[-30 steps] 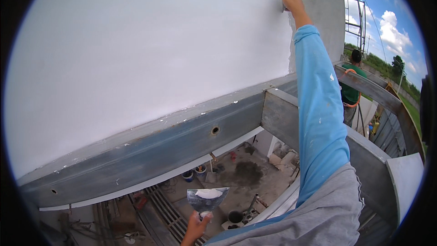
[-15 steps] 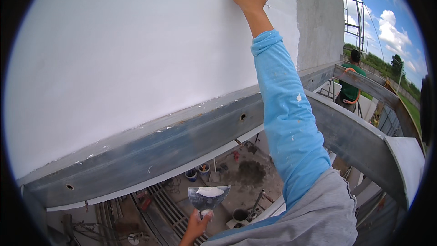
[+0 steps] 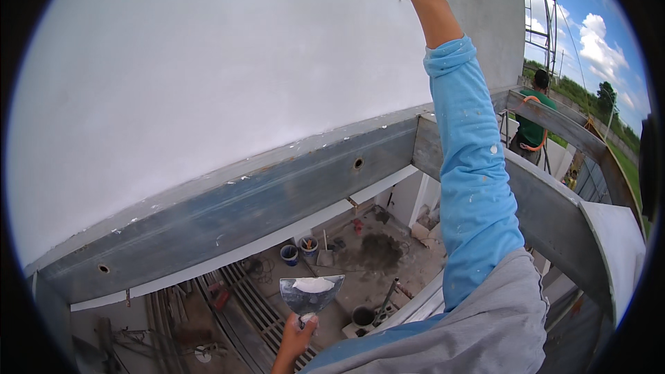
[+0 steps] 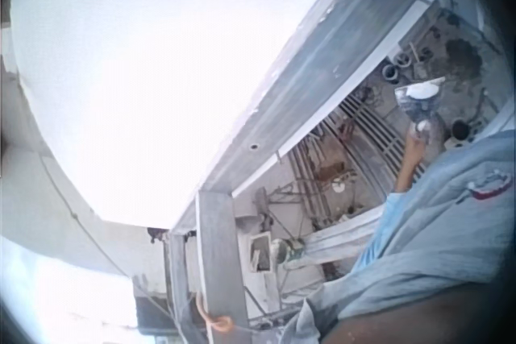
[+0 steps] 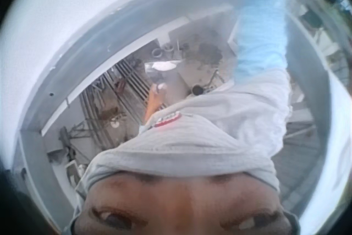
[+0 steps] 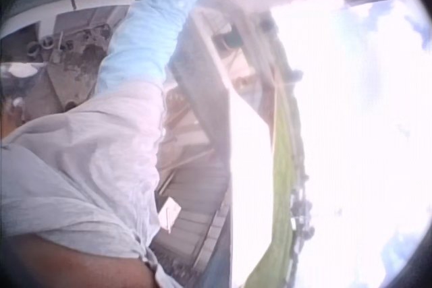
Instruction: The person scoops white plaster from a hawk onto a trowel and applies it to a curved metal wall section. They repeatedly smooth the surface with the trowel, working along the upper edge of the structure while standing on scaffolding.
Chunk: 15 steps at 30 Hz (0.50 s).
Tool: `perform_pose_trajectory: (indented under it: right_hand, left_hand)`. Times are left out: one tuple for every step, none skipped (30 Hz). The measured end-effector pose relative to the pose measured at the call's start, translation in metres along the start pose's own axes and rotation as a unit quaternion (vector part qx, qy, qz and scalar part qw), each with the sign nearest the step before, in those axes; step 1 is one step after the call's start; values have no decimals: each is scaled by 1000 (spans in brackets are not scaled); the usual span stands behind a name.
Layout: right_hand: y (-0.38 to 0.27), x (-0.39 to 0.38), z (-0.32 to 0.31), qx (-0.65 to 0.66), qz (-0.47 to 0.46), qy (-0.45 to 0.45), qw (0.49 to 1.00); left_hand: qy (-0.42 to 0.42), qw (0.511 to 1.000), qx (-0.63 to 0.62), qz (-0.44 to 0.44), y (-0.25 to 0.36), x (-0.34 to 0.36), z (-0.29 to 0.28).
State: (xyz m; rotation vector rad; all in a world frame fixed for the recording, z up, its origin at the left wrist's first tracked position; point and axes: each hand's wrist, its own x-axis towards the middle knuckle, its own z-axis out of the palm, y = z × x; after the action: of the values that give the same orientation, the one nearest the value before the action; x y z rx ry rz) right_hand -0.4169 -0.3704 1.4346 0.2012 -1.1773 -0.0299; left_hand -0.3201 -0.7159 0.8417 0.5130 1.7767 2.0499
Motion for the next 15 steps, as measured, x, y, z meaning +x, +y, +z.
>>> perform_pose_trajectory:
  right_hand:
    - [67, 11, -10, -17, 85, -27, 996]
    - [158, 28, -21, -120, 150, -41, 981]
    - [185, 15, -31, -97, 173, -132, 971]
    - [234, 8, -36, -64, 263, -155, 950]
    - [275, 1, -28, -25, 349, -178, 920]
    - [290, -11, -22, -26, 361, -195, 912]
    - [299, -23, -22, -28, 374, -211, 903]
    - [306, -31, -19, -32, 386, -225, 894]
    - [312, -37, -12, -36, 386, -230, 892]
    - [316, -40, -7, -43, 386, -234, 891]
    - [320, -43, -3, -51, 386, -238, 890]
    - [323, -46, 0, -53, 388, -235, 889]
    - [320, -44, 4, -55, 387, -232, 891]
    - [317, -42, 8, -57, 385, -229, 892]
    - [314, -39, 9, -45, 370, -243, 895]
  left_hand:
    - [18, 1000, 9, -12, -10, -2, -1]
    - [20, 999, 16, -20, -16, 3, -2]
    - [45, 998, 19, -28, -16, 0, -1]
    - [55, 998, 23, -35, -15, 0, 1]
    - [69, 996, 24, -41, -14, 0, 4]
    - [83, 996, 14, -40, -12, -1, 9]
    - [96, 995, 6, -39, -10, -1, 12]
    - [106, 994, -1, -38, -8, 1, 16]
    - [102, 994, 1, -34, -11, 6, 19]
    - [99, 995, -2, -27, -15, 11, 22]
    - [95, 995, -6, -20, -20, 17, 25]
    - [90, 996, -10, -13, -22, 21, 28]
    - [92, 996, -9, -17, -23, 23, 32]
    - [94, 995, -8, -22, -22, 26, 37]
    - [96, 995, -6, -26, -23, 27, 41]
